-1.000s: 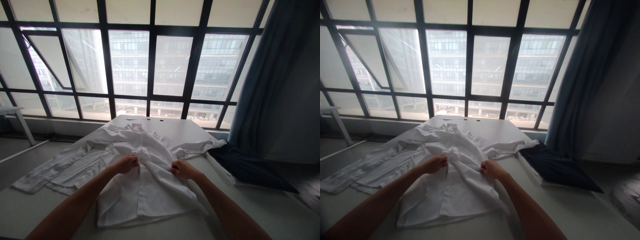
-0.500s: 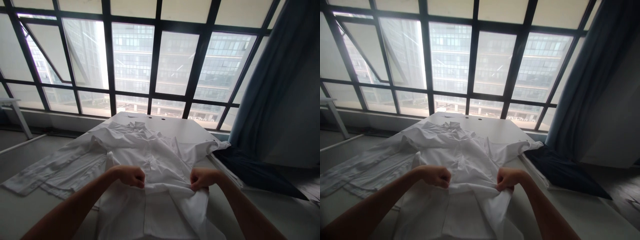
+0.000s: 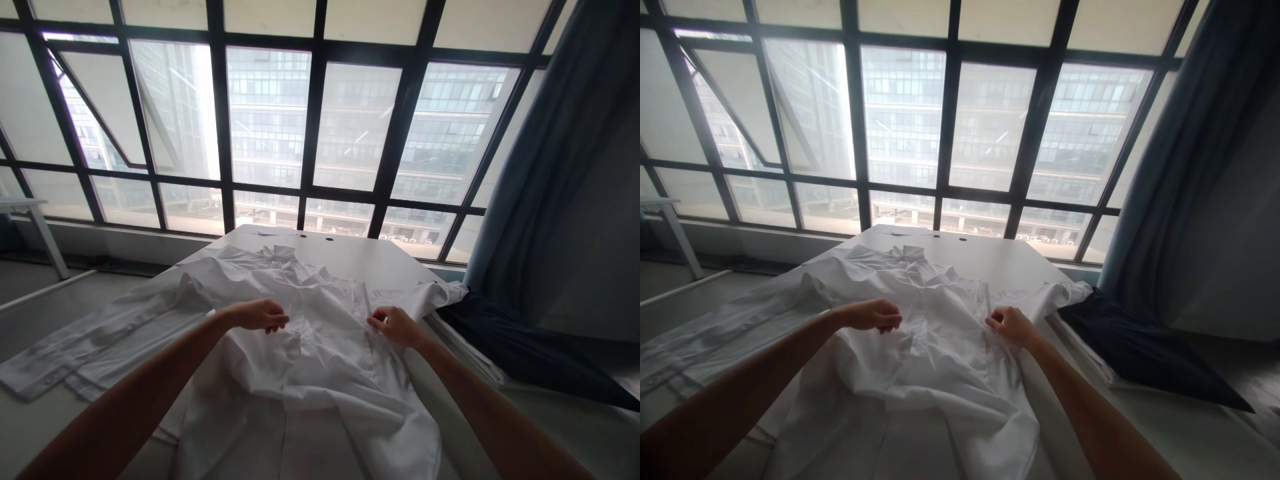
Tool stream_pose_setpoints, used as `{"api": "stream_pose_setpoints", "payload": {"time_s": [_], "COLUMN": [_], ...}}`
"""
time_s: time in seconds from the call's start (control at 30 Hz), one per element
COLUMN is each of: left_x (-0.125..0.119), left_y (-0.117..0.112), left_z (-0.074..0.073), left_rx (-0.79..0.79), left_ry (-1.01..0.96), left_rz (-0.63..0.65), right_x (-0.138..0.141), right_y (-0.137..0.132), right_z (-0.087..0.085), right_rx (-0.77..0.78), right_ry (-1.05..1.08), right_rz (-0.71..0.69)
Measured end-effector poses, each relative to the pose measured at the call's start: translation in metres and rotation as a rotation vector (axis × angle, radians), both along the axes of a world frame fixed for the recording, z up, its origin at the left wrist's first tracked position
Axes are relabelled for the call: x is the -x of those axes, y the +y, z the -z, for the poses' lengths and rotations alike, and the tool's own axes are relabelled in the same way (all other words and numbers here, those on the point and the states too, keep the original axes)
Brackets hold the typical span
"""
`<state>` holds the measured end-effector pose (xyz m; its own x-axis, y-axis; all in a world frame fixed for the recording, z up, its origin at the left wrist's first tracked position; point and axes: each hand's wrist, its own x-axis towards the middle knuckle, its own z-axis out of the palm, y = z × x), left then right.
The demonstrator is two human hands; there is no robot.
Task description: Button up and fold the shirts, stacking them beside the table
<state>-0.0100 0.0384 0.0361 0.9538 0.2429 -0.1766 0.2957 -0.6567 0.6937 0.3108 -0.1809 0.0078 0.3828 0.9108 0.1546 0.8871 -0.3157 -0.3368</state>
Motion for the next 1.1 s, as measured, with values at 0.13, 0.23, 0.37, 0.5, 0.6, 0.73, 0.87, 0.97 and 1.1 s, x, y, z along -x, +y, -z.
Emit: {"api": "stream_pose_setpoints", "payload": {"time_s": [0.13, 0.23, 0.37, 0.5, 0.6, 0.73, 0.87, 0.97, 1.1], "left_x": [-0.023, -0.04, -0.055, -0.064, -0.069, -0.074, -0.075, -0.075, -0.081], "left_y": [0.059, 0.096, 0.133, 0.156, 0.162, 0.162, 0.162, 0.163, 0.162], "left_z": [0.001, 0.005, 0.015, 0.022, 0.023, 0.02, 0.012, 0.0, -0.023], "left_rx": [-0.512, -0.757, -0.792, -0.762, -0.772, -0.788, -0.784, -0.783, -0.855], "left_ry": [-0.112, -0.144, 0.022, 0.136, 0.144, 0.123, 0.038, -0.117, -0.325], "left_rz": [-0.335, -0.461, -0.459, -0.39, -0.368, -0.335, -0.397, -0.521, -0.618], "right_x": [-0.032, -0.058, -0.088, -0.109, -0.12, -0.126, -0.132, -0.143, -0.171], "right_y": [0.034, 0.057, 0.073, 0.074, 0.071, 0.062, 0.046, 0.029, 0.007], "right_z": [-0.009, -0.013, -0.011, -0.012, -0.018, -0.033, -0.06, -0.086, -0.113], "right_rx": [-0.067, 0.013, 0.339, 0.483, 0.502, 0.373, 0.27, 0.234, 0.162], "right_ry": [-0.122, -0.14, -0.131, -0.197, -0.222, -0.266, -0.326, -0.395, -0.414], "right_rz": [0.093, 0.068, 0.055, 0.185, 0.251, 0.167, 0.163, 0.259, 0.442]}}
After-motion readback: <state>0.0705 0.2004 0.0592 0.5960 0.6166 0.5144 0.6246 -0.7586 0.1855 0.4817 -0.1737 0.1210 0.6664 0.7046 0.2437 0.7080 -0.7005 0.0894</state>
